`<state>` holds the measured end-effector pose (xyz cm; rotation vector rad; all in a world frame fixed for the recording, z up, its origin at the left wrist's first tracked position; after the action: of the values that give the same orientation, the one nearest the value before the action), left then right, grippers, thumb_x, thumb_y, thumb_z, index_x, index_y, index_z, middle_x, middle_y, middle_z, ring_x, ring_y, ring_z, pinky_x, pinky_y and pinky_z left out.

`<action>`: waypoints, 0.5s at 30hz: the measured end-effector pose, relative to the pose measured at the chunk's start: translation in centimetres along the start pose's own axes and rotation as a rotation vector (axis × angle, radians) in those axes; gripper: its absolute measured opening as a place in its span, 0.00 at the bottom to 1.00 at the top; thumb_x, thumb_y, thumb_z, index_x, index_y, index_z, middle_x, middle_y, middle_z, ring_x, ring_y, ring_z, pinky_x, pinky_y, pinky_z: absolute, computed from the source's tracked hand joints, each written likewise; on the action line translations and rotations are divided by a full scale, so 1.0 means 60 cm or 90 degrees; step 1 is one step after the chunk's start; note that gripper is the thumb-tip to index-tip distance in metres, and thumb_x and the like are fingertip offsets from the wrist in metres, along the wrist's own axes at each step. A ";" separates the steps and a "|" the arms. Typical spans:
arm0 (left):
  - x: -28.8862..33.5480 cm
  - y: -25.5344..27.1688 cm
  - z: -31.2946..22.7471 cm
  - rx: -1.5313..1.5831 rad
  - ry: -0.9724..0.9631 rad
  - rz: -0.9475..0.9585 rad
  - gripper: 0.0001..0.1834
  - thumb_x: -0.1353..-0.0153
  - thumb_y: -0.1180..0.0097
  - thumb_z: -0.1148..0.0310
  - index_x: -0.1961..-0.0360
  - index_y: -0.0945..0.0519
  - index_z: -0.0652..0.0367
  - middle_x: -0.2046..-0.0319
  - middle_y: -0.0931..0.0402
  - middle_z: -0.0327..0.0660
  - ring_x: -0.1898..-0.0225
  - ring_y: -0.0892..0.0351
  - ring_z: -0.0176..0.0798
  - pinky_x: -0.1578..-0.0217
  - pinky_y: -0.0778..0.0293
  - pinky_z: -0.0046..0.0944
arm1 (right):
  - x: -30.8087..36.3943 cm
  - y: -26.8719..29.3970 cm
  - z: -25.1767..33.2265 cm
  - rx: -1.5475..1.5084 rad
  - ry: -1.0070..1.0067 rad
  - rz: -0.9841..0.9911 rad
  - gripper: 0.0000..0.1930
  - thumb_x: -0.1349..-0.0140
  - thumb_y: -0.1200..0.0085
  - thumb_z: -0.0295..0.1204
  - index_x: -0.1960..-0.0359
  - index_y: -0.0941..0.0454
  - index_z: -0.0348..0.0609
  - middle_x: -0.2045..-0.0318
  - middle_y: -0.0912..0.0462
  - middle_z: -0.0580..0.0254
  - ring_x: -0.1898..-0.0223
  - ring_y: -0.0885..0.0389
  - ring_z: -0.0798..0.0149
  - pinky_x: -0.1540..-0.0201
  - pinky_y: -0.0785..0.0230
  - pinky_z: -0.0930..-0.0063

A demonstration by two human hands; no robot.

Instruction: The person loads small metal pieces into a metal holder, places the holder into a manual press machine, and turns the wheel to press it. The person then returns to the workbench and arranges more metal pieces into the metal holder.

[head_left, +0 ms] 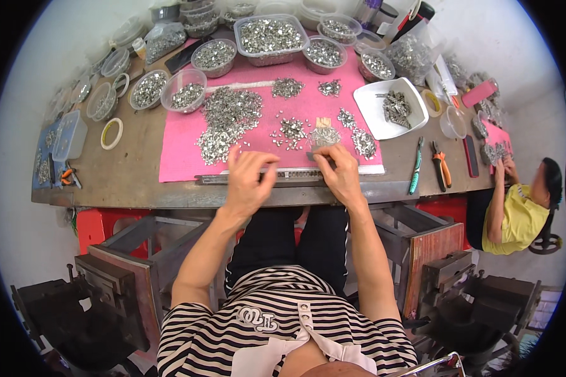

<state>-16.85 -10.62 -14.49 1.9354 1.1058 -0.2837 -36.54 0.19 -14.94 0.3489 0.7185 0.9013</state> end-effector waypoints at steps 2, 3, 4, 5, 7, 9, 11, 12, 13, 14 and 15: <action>0.014 0.039 0.024 -0.030 0.024 -0.032 0.06 0.40 0.37 0.74 0.61 0.17 0.55 0.64 0.18 0.37 0.59 0.20 0.41 0.34 0.42 0.56 | 0.017 0.008 -0.003 -0.054 -0.033 0.003 0.05 0.40 0.35 0.24 0.64 0.17 0.37 0.69 0.19 0.56 0.71 0.21 0.57 0.63 0.30 0.64; 0.024 0.061 0.034 -0.051 0.039 -0.045 0.07 0.40 0.37 0.74 0.61 0.17 0.55 0.64 0.18 0.38 0.59 0.20 0.42 0.34 0.41 0.55 | 0.023 0.007 0.002 -0.027 -0.006 0.011 0.06 0.41 0.34 0.24 0.65 0.17 0.38 0.68 0.19 0.56 0.69 0.21 0.57 0.61 0.29 0.64; 0.033 0.075 0.042 -0.065 0.047 -0.049 0.07 0.40 0.36 0.73 0.60 0.17 0.55 0.63 0.18 0.38 0.58 0.20 0.43 0.35 0.41 0.54 | 0.028 0.008 0.004 0.004 0.019 0.017 0.06 0.42 0.34 0.24 0.65 0.17 0.38 0.68 0.19 0.56 0.66 0.21 0.56 0.60 0.29 0.63; 0.043 0.089 0.050 -0.079 0.055 -0.053 0.07 0.40 0.35 0.72 0.60 0.17 0.56 0.63 0.18 0.39 0.57 0.20 0.43 0.36 0.40 0.54 | 0.032 0.005 0.007 0.044 0.043 0.015 0.07 0.43 0.32 0.25 0.64 0.17 0.39 0.67 0.19 0.57 0.63 0.21 0.55 0.58 0.30 0.63; 0.062 0.110 0.059 -0.102 0.051 -0.043 0.13 0.43 0.30 0.69 0.58 0.17 0.56 0.60 0.19 0.40 0.54 0.23 0.45 0.39 0.39 0.53 | 0.038 0.003 0.001 0.056 0.052 0.001 0.08 0.44 0.32 0.25 0.64 0.17 0.39 0.67 0.19 0.57 0.63 0.22 0.55 0.57 0.31 0.63; 0.077 0.127 0.058 -0.142 0.046 -0.007 0.19 0.47 0.27 0.65 0.55 0.18 0.56 0.56 0.21 0.41 0.51 0.25 0.47 0.40 0.39 0.51 | 0.041 0.003 0.000 0.066 0.063 -0.013 0.09 0.45 0.31 0.26 0.63 0.17 0.39 0.67 0.19 0.57 0.63 0.22 0.55 0.57 0.31 0.63; 0.091 0.134 0.063 -0.136 0.057 0.001 0.24 0.51 0.25 0.62 0.53 0.18 0.57 0.52 0.23 0.42 0.48 0.28 0.49 0.42 0.38 0.50 | 0.041 0.002 -0.001 0.035 0.020 -0.004 0.11 0.45 0.30 0.27 0.63 0.17 0.39 0.66 0.19 0.58 0.64 0.23 0.55 0.57 0.32 0.63; 0.094 0.137 0.063 -0.178 0.062 -0.003 0.24 0.51 0.25 0.63 0.52 0.18 0.57 0.51 0.23 0.42 0.48 0.28 0.49 0.42 0.38 0.50 | 0.041 -0.001 0.001 0.034 0.020 -0.005 0.11 0.45 0.30 0.27 0.63 0.17 0.39 0.66 0.19 0.58 0.64 0.23 0.55 0.57 0.32 0.63; 0.095 0.140 0.065 -0.220 0.067 -0.006 0.25 0.51 0.25 0.64 0.52 0.18 0.57 0.51 0.24 0.43 0.48 0.28 0.50 0.42 0.38 0.50 | 0.042 -0.006 0.004 0.070 0.044 -0.014 0.11 0.45 0.30 0.27 0.63 0.17 0.39 0.66 0.19 0.58 0.63 0.23 0.55 0.57 0.31 0.63; 0.096 0.137 0.072 -0.220 0.065 -0.006 0.25 0.51 0.25 0.64 0.52 0.18 0.57 0.51 0.24 0.43 0.48 0.28 0.50 0.42 0.38 0.50 | 0.042 -0.008 0.006 0.106 0.067 -0.025 0.11 0.45 0.30 0.26 0.62 0.17 0.40 0.66 0.19 0.58 0.63 0.23 0.55 0.57 0.31 0.64; 0.099 0.135 0.078 -0.242 0.062 -0.010 0.25 0.51 0.25 0.64 0.51 0.18 0.58 0.51 0.24 0.43 0.47 0.29 0.51 0.41 0.38 0.51 | 0.044 -0.009 0.007 0.104 0.066 -0.025 0.11 0.45 0.30 0.26 0.62 0.17 0.40 0.66 0.19 0.58 0.63 0.23 0.55 0.57 0.31 0.64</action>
<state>-6.08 -12.59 -16.00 1.6155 1.1454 0.0145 -34.86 2.00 -16.06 0.4330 0.8945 0.8302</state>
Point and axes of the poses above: each hand's wrist, its own x-axis away from the middle knuckle, its own y-axis out of the back of the hand, z = x × y, the point moved 3 cm from there along -x, towards the middle knuckle
